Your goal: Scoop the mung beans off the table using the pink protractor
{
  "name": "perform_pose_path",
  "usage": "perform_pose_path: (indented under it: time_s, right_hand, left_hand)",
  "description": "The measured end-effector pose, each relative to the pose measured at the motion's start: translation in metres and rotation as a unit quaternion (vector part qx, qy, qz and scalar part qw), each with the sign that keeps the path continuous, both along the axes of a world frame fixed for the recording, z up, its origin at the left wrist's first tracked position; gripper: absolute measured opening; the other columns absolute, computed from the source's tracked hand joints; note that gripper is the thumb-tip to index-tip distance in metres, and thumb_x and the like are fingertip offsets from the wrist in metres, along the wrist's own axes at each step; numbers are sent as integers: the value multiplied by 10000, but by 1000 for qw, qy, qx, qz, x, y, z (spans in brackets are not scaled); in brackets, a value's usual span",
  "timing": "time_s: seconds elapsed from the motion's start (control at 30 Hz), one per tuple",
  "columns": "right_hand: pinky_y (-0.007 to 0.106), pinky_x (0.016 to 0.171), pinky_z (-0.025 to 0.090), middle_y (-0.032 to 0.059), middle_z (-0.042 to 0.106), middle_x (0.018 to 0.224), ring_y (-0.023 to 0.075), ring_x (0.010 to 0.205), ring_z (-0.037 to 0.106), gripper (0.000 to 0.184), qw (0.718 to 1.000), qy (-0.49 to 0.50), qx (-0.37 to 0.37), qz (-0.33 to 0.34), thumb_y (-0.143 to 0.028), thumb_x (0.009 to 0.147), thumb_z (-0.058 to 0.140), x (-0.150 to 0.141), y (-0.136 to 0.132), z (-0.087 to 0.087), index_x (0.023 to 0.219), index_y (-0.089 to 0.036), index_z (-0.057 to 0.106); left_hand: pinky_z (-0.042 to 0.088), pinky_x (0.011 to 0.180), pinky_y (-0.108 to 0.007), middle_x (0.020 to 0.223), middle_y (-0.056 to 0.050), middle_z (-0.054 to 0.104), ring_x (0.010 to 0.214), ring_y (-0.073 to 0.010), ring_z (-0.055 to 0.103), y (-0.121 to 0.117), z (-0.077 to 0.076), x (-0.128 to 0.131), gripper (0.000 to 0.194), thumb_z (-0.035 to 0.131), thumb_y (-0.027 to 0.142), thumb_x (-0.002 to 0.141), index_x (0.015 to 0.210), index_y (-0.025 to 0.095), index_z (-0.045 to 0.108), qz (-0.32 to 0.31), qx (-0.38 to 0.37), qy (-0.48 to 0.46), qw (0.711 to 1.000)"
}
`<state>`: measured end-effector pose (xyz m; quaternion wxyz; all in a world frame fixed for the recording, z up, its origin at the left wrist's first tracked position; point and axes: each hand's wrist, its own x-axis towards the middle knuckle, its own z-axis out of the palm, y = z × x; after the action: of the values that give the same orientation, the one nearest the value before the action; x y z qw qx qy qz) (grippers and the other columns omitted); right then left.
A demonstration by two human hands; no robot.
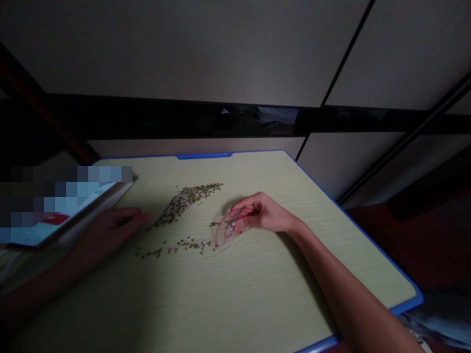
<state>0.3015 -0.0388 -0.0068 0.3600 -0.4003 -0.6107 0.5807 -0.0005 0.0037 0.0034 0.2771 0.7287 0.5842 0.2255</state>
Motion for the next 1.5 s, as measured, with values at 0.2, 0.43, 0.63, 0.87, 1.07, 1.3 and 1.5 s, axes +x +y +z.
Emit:
perform_pose_path:
  time_s: [0.2,0.43,0.63,0.87,1.07,1.3,1.5]
  right_hand:
    - [237,566,539,32,699,681,121,578,648,190,999,-12,21,-25,-107,646,715,1,2,0,834,-115,694]
    - [213,529,490,18,681,642,101,554,617,176,997,-20,45,-52,-115,663,698,0,4,-3,839,-109,683]
    - [218,536,482,29,682,648,112,581,626,181,996,-13,57,-64,-164,670,712,-5,4,-5,838,-104,681]
    - [222,593,499,35,700,703,117,629,642,188,998,-4,48,-46,-128,677,702,-11,4,-5,863,-112,681]
    - [201,572,508,17,696,679,96,587,631,180,999,-2,38,-21,-116,661,710,-5,4,-4,840,-120,682]
    - [214,599,535,26,705,697,111,612,655,179,999,10,32,-6,-83,670,690,-6,3,-4,846,-116,679]
    - [228,609,542,37,710,706,126,627,665,181,1000,7,24,11,-106,674,697,-5,4,-4,855,-110,682]
  left_hand:
    - [268,473,-246,433,76,303,435,-102,322,0,-1,1,381,396,536,652,457,218,320,-1,-2,-4,1000]
    - [257,477,-248,438,74,303,445,-106,331,2,-2,-1,376,393,526,665,463,216,324,-5,5,5,1000]
    - [258,478,-249,431,77,293,438,-104,319,0,0,0,380,402,521,670,459,219,304,-8,4,-3,1000]
    - [263,480,-249,427,78,291,433,-102,318,0,0,2,381,400,525,658,455,219,301,-1,0,-3,1000]
    - [263,480,-250,429,80,296,432,-102,319,-1,0,0,379,402,528,663,462,219,315,-3,-5,-1,1000]
    - [259,479,-247,433,77,302,438,-102,327,0,-1,1,373,402,519,661,460,217,317,-6,3,3,1000]
    - [256,481,-243,434,78,290,439,-100,321,2,-4,-1,382,400,532,655,457,215,317,1,10,4,1000]
